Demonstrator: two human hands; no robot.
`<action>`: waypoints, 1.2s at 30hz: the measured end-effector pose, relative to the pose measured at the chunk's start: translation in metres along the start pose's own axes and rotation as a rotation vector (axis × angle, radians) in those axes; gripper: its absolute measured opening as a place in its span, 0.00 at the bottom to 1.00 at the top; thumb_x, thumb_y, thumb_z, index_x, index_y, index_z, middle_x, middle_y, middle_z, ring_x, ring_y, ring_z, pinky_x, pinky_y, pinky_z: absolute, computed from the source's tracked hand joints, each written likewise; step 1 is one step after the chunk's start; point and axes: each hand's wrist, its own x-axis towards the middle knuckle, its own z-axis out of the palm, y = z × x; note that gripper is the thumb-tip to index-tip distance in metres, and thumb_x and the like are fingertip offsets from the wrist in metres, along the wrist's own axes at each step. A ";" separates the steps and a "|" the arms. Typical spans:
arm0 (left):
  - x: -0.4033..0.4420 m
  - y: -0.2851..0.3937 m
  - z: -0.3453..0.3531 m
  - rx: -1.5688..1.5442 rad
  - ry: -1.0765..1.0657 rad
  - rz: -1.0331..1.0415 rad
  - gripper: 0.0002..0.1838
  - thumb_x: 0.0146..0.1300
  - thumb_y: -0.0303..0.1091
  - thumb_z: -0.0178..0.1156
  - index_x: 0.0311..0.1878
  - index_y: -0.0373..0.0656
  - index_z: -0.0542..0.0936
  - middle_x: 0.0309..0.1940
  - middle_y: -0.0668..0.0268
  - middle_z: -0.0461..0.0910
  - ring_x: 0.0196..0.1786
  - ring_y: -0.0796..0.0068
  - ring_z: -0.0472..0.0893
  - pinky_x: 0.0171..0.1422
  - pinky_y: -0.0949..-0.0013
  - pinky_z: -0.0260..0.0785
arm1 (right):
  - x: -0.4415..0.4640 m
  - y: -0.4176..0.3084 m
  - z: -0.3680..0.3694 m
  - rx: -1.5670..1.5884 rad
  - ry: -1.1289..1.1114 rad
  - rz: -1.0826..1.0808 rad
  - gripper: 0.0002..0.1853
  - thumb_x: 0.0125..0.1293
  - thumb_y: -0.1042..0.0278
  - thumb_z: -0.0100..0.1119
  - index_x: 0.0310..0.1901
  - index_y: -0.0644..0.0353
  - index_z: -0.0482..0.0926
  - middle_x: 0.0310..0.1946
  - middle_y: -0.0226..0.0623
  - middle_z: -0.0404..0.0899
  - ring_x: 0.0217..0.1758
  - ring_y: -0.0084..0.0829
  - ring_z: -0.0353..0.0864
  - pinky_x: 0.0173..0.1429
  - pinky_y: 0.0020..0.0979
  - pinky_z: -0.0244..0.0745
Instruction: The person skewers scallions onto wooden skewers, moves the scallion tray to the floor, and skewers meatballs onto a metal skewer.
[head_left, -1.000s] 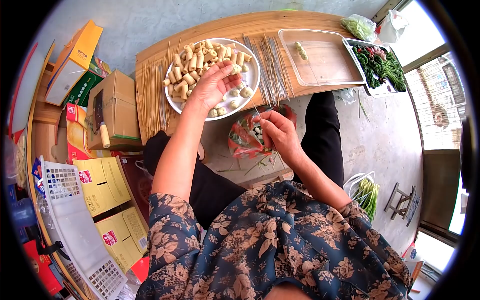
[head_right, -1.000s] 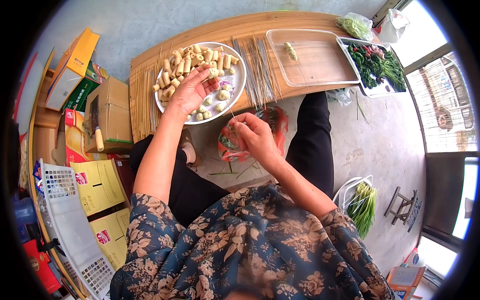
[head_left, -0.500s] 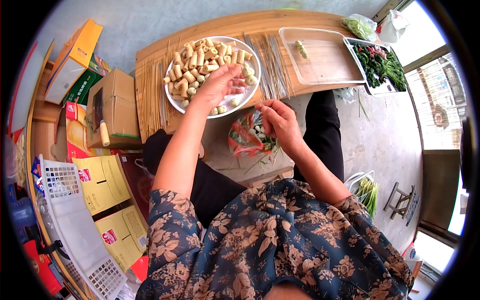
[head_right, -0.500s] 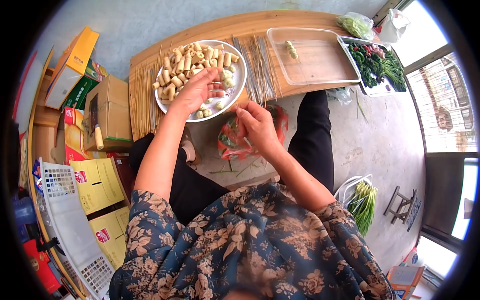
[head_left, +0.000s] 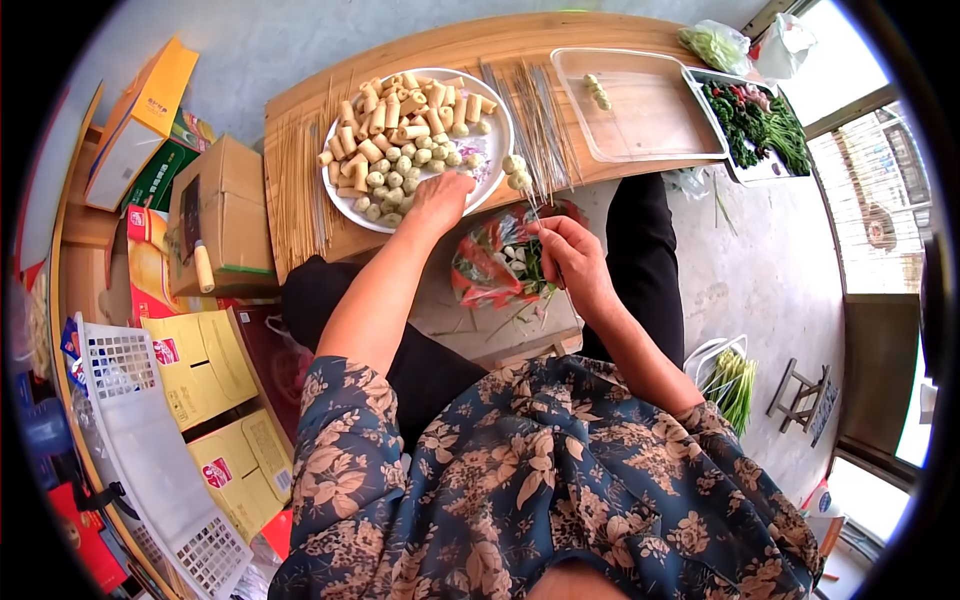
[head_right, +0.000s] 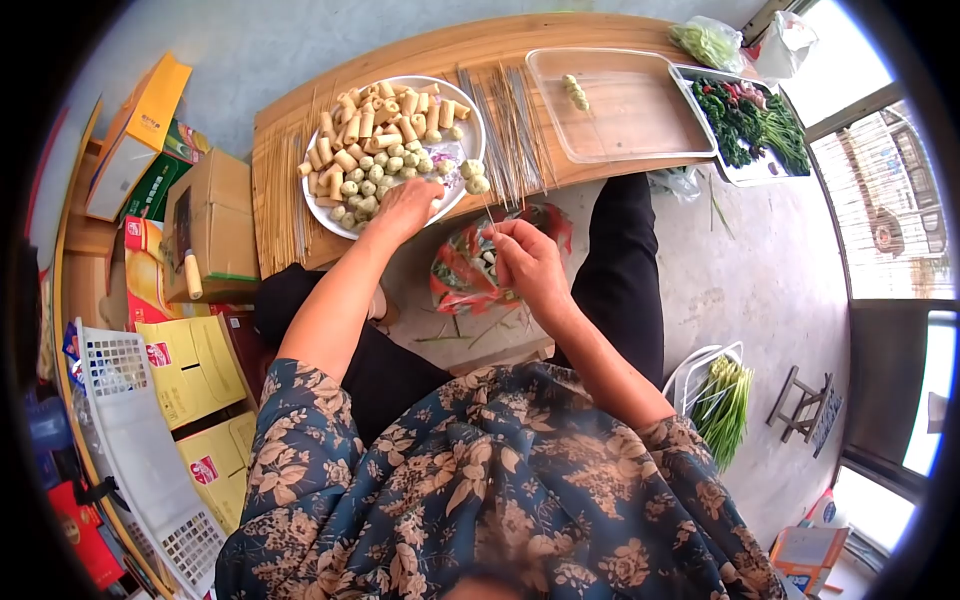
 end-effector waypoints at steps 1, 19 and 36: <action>0.002 0.000 0.000 -0.012 -0.014 -0.020 0.12 0.53 0.32 0.62 0.42 0.49 0.80 0.40 0.56 0.77 0.46 0.54 0.78 0.49 0.56 0.70 | -0.001 -0.001 0.000 0.000 -0.004 0.005 0.11 0.71 0.66 0.45 0.43 0.64 0.75 0.12 0.23 0.64 0.13 0.13 0.56 0.18 0.17 0.50; 0.019 -0.004 -0.063 -2.022 0.080 -0.211 0.12 0.63 0.33 0.59 0.48 0.42 0.74 0.38 0.63 0.77 0.42 0.66 0.79 0.48 0.64 0.75 | -0.020 -0.025 0.016 0.054 -0.106 0.021 0.10 0.70 0.67 0.46 0.43 0.62 0.75 0.12 0.23 0.64 0.13 0.13 0.56 0.18 0.17 0.49; 0.017 0.003 -0.067 -2.034 0.070 -0.186 0.12 0.62 0.32 0.59 0.47 0.41 0.74 0.39 0.62 0.78 0.43 0.66 0.80 0.49 0.63 0.75 | -0.018 -0.024 0.020 0.057 -0.107 0.027 0.10 0.71 0.66 0.46 0.43 0.61 0.75 0.12 0.22 0.64 0.13 0.13 0.57 0.19 0.17 0.49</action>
